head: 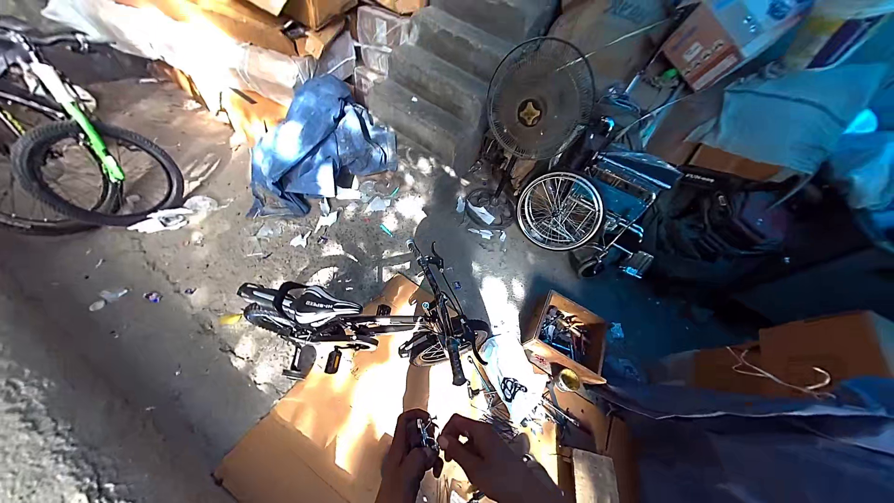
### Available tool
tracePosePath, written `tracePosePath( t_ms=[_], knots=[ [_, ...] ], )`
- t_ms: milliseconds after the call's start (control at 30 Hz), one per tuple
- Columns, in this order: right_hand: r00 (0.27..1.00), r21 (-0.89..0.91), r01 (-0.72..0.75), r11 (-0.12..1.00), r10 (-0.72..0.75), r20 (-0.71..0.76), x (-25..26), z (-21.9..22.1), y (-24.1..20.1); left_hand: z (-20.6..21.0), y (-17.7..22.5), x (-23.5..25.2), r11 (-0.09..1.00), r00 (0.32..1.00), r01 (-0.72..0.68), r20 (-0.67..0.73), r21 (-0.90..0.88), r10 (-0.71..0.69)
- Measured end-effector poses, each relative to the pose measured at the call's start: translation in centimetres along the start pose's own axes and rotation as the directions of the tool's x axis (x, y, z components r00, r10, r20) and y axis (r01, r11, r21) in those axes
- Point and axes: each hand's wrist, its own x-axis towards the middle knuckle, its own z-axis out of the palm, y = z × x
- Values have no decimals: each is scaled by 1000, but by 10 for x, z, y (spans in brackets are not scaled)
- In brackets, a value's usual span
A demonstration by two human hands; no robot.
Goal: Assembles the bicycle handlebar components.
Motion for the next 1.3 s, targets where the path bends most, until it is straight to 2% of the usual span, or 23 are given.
tracePosePath(
  t_ms=[100,200,300,433,600,733,933,1033,1167,1300],
  knots=[
    [999,59,0,998,2,-36,4,10,-23,-18,24,4,997,999,-13,42,76,10],
    [994,131,3,991,12,-108,10,21,-32,-29,37,5,997,998,-7,69,79,1],
    [995,77,44,996,-37,-97,21,27,-28,-33,42,10,996,995,-26,95,84,18],
    [990,51,113,992,-108,-91,24,23,-36,-34,49,16,994,997,-27,70,103,20],
    [991,102,97,990,-86,-101,47,20,-27,-32,59,27,990,998,-54,34,134,50],
    [989,81,145,986,-145,1,61,0,-33,-27,64,41,983,996,-79,-21,168,84],
    [987,181,147,972,-155,31,85,-33,-20,-7,63,67,985,988,-69,-128,158,90],
    [978,153,185,971,-197,70,94,-47,-14,2,58,84,984,985,-55,-149,171,81],
    [969,225,231,947,-244,32,101,-73,-4,14,54,103,987,988,-45,-142,154,68],
    [980,265,184,946,-197,23,111,-79,14,26,51,119,987,992,-22,-122,157,41]
  ],
)
